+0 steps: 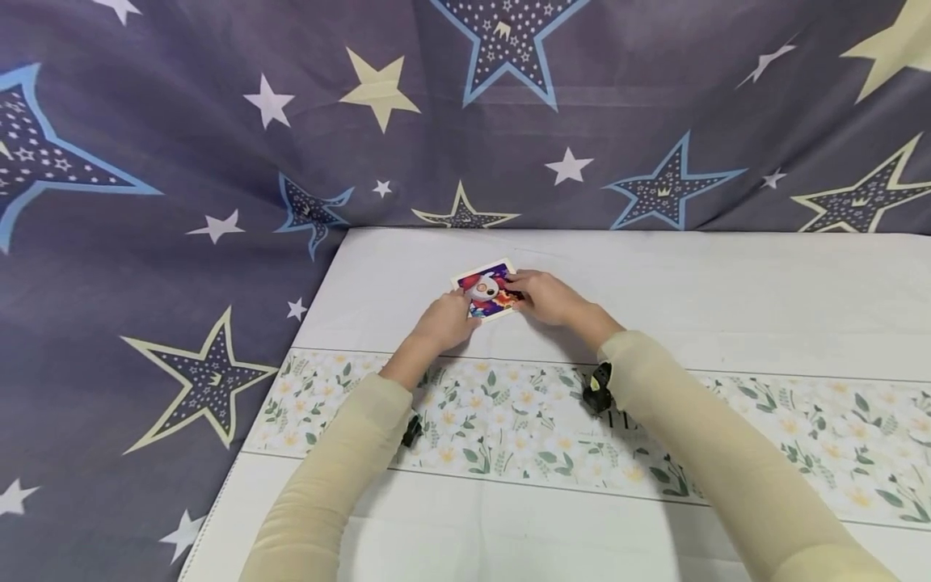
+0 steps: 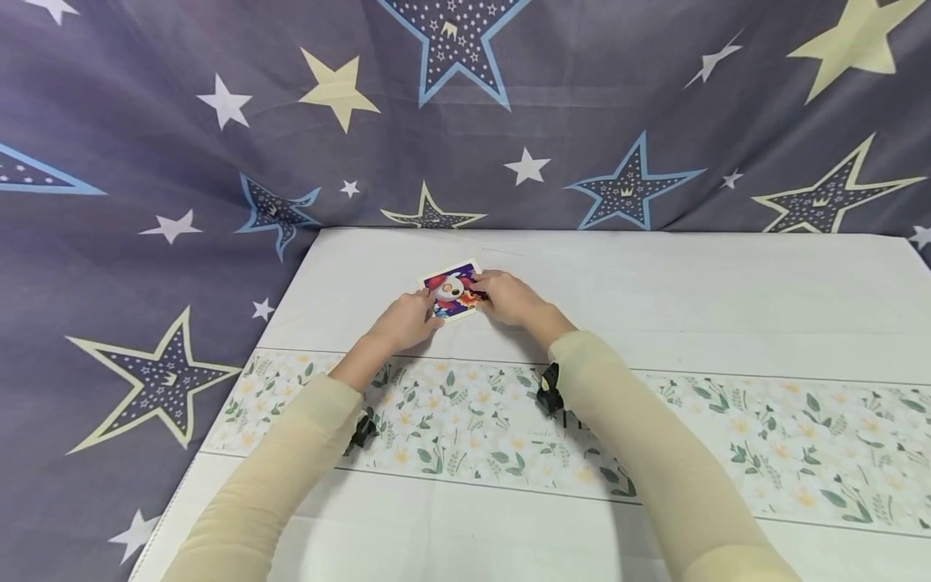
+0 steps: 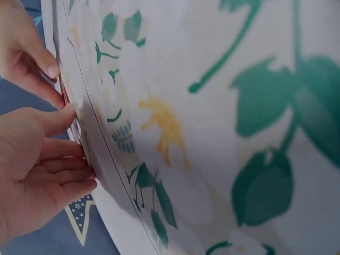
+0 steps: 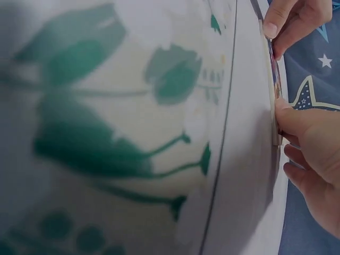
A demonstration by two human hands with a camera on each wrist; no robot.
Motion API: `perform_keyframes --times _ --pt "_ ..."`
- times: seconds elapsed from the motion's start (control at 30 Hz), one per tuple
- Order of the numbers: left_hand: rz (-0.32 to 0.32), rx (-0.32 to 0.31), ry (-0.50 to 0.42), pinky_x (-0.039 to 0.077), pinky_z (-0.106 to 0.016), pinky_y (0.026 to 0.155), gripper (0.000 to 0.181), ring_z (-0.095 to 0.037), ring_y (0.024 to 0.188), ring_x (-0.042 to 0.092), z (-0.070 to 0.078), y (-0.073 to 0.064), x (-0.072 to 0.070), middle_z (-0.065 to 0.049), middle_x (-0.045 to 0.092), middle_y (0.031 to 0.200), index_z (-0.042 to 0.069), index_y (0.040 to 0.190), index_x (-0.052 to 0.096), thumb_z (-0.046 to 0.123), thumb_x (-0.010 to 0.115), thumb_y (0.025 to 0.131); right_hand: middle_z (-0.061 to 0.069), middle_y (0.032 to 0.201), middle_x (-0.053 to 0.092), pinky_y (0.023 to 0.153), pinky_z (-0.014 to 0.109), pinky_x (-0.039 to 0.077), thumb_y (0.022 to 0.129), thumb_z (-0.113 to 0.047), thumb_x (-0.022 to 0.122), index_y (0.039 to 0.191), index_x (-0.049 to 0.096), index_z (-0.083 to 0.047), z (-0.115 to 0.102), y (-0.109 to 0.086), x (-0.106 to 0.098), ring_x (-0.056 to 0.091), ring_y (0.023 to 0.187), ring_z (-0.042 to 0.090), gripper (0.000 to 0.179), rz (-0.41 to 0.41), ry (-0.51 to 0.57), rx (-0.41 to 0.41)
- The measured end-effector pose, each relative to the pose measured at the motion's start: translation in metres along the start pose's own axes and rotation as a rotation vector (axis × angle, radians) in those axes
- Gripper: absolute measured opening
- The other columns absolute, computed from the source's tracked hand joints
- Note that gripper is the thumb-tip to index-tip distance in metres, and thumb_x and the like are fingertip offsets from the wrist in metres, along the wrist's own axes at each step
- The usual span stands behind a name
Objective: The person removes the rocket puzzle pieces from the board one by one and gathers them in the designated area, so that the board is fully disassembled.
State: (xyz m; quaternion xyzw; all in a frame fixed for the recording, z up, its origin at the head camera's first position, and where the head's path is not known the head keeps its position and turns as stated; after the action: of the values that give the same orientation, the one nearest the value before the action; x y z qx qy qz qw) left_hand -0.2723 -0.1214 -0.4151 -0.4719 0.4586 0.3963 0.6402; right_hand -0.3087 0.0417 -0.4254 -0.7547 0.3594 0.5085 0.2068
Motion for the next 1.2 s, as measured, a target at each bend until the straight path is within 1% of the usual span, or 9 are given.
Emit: perform_keyframes --times 0.27,0.37,0.43,0.5,0.6,0.67,0.83,0.93,1.2 --pt "-0.041 0.073 0.036 0.035 -0.041 0.116 0.059 -0.034 0.138 0.042 0.006 -0.002 0.001 -0.022 0.041 0.149 -0.001 0.142 0.044 0.034 0.056 0.097 0.022 0.135 0.056 0.113 0.047 0.039 0.087 -0.018 0.072 0.123 0.063 0.003 -0.002 -0.013 -0.007 0.05 0.131 0.038 0.043 -0.017 -0.029 -0.002" --pt "-0.058 0.095 0.04 0.033 -0.041 0.118 0.058 -0.034 0.14 0.04 0.009 -0.003 0.002 -0.02 0.039 0.151 0.0 0.142 0.044 0.035 0.056 0.097 0.023 0.133 0.059 0.105 0.044 0.047 0.084 -0.017 0.075 0.118 0.066 0.003 -0.003 -0.017 -0.011 0.062 0.116 0.035 0.041 -0.03 -0.019 -0.002" --pt "-0.058 0.12 0.049 0.033 -0.041 0.117 0.057 -0.034 0.139 0.041 0.013 -0.003 0.002 -0.02 0.039 0.151 0.001 0.141 0.046 0.035 0.056 0.097 0.022 0.118 0.066 0.093 0.041 0.054 0.083 -0.018 0.076 0.116 0.066 0.004 -0.002 -0.02 -0.014 0.068 0.095 0.03 0.04 -0.047 0.001 0.007" --pt "-0.054 0.145 0.056 0.034 -0.041 0.117 0.056 -0.035 0.138 0.042 0.017 -0.004 0.002 -0.02 0.04 0.151 0.002 0.141 0.047 0.035 0.057 0.096 0.018 0.099 0.069 0.079 0.038 0.054 0.081 -0.018 0.078 0.114 0.065 0.003 -0.001 -0.024 -0.016 0.063 0.072 0.024 0.041 -0.055 0.014 0.019" --pt "-0.053 0.176 0.051 0.035 -0.041 0.117 0.058 -0.036 0.138 0.043 0.022 -0.005 0.003 -0.02 0.04 0.151 0.002 0.141 0.046 0.036 0.057 0.096 0.01 0.075 0.065 0.073 0.036 0.05 0.079 -0.02 0.079 0.12 0.062 0.001 0.001 -0.031 -0.019 0.052 0.061 0.016 0.049 -0.063 0.009 0.051" --pt "-0.056 0.185 0.047 0.035 -0.041 0.116 0.058 -0.035 0.138 0.043 0.025 -0.006 0.004 -0.019 0.039 0.152 0.003 0.142 0.046 0.037 0.057 0.096 0.01 0.073 0.065 0.072 0.036 0.05 0.08 -0.022 0.079 0.126 0.059 0.002 0.002 -0.037 -0.019 0.051 0.059 0.014 0.055 -0.069 0.003 0.067" --pt "-0.049 0.206 0.053 0.038 -0.041 0.115 0.057 -0.035 0.136 0.046 0.03 -0.009 0.005 -0.018 0.04 0.151 0.003 0.14 0.05 0.038 0.058 0.095 0.023 0.102 0.069 0.079 0.038 0.05 0.084 -0.026 0.075 0.135 0.054 0.001 0.003 -0.05 -0.016 0.05 0.055 0.013 0.061 -0.075 -0.002 0.096" --pt "-0.038 0.233 0.057 0.039 -0.041 0.114 0.055 -0.035 0.134 0.048 0.036 -0.011 0.005 -0.018 0.043 0.149 0.002 0.137 0.053 0.038 0.059 0.095 0.026 0.128 0.061 0.085 0.04 0.049 0.084 -0.026 0.075 0.133 0.056 0.0 0.004 -0.056 -0.016 0.047 0.052 0.013 0.059 -0.062 -0.015 0.102" --pt "-0.046 0.271 0.07 0.038 -0.042 0.115 0.055 -0.034 0.136 0.046 0.044 -0.017 0.009 -0.017 0.042 0.15 0.002 0.138 0.051 0.038 0.057 0.096 0.024 0.138 0.051 0.091 0.043 0.049 0.082 -0.025 0.077 0.13 0.058 0.001 0.003 -0.07 -0.02 0.047 0.05 0.016 0.058 -0.079 -0.017 0.099"
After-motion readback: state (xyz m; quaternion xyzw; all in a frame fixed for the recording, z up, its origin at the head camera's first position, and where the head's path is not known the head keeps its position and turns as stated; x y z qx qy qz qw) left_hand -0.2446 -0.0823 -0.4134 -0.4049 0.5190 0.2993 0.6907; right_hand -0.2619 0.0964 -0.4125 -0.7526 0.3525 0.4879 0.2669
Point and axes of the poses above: each hand's wrist, its own y-axis towards the middle knuckle, its own x-axis out of the palm, z = x × y, the point moved 4 cm from there along y, towards the middle knuckle
